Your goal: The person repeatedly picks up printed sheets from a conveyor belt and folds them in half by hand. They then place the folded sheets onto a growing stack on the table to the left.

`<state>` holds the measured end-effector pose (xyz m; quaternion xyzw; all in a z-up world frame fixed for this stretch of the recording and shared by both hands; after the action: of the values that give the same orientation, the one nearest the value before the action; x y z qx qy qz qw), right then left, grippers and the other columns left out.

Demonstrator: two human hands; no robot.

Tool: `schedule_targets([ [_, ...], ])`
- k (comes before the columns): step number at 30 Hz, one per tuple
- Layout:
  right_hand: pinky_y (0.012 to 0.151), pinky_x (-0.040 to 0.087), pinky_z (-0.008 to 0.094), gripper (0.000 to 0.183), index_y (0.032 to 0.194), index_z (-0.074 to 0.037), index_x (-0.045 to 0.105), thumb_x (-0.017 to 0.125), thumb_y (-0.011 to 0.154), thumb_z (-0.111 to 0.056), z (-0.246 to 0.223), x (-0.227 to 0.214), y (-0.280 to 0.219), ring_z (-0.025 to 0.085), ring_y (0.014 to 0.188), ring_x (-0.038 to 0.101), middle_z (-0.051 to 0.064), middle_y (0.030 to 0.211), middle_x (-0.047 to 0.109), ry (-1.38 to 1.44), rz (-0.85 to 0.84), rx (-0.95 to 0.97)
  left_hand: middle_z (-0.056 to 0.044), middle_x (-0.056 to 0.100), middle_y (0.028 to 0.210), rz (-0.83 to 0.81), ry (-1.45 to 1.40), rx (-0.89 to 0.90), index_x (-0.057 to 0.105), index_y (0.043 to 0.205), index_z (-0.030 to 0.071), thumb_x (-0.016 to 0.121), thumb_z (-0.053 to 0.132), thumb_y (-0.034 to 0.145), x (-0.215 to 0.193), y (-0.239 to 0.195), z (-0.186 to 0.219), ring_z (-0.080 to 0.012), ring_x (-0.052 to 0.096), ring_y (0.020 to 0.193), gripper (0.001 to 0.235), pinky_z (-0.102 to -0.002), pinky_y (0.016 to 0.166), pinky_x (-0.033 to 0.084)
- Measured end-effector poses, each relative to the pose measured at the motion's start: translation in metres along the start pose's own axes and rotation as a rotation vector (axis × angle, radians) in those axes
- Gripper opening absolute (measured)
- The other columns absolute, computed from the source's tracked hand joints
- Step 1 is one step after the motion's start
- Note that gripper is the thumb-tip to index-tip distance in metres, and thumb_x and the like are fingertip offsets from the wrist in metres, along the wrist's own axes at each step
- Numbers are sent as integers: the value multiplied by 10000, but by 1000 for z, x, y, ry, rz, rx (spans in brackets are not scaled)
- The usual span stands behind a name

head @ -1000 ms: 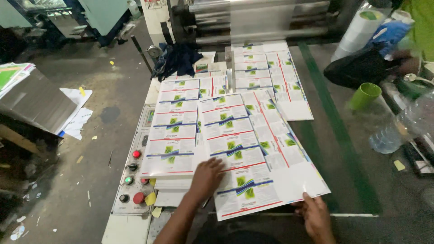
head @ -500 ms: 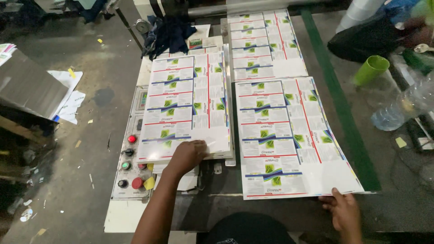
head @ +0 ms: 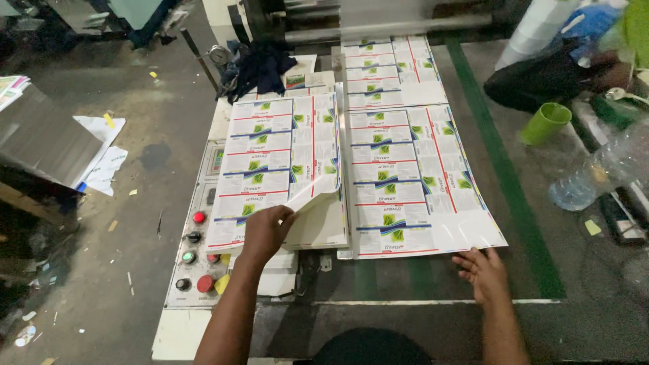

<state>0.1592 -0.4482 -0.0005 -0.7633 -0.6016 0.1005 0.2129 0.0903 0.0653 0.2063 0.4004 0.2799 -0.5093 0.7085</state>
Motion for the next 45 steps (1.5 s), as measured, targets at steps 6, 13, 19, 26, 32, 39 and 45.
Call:
schedule_targets([
  [6,669,540,369,610,1606,-110,312,527,1039,-181,10,-9,-25,261,931,705,200,1188,717,-31,30,46,-100,753,800,88,-51,50,755,958,82,758,236,879,-21,9,10,-295,724,710,173,-413,651,556],
  [13,710,534,372,525,1561,-111,448,530,1048,-185,29,-9,-43,247,931,702,182,1186,727,-39,-13,84,-106,695,787,-36,227,236,753,804,92,736,224,876,-11,12,22,-336,662,777,152,-494,684,513],
  [19,712,545,375,467,1493,-115,528,536,1033,-194,21,22,-72,244,918,707,156,1161,749,-94,-76,94,-118,660,702,31,139,94,690,685,38,840,302,782,-37,20,18,-336,635,699,319,-471,618,478],
  [26,692,543,351,451,1449,-94,577,569,1013,-209,29,67,-82,226,897,712,148,1137,764,-91,-253,88,-123,690,826,406,-151,251,701,887,25,761,122,914,-55,6,38,-282,667,713,118,-373,641,519],
  [32,646,574,338,501,1430,-55,573,604,966,-241,-8,147,-125,215,861,726,138,1117,776,-66,-556,-40,-96,687,806,442,-134,592,690,889,70,732,60,904,12,-43,120,-271,668,746,46,-405,658,527],
  [39,616,589,381,394,1294,-28,529,593,984,-263,47,141,-95,242,899,733,129,1062,717,198,-519,87,-107,712,1047,3,-139,700,704,1008,50,738,161,847,88,-82,155,-297,672,1011,199,-473,918,490],
  [45,592,548,378,276,1233,-21,550,600,1009,-175,65,48,-62,270,819,730,153,1000,713,209,-153,41,-91,729,1253,-135,5,486,736,1166,75,691,199,936,106,-69,75,-276,640,1229,265,-501,1100,421],
])
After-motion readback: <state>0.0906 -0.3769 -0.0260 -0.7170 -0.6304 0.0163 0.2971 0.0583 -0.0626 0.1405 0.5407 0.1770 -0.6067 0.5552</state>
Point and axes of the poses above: each hand's wrist, its own y-axis towards the middle knuckle, its own x-axis out of the palm, z = x × y, the point moved 5 cm from there along y, towards the middle knuckle
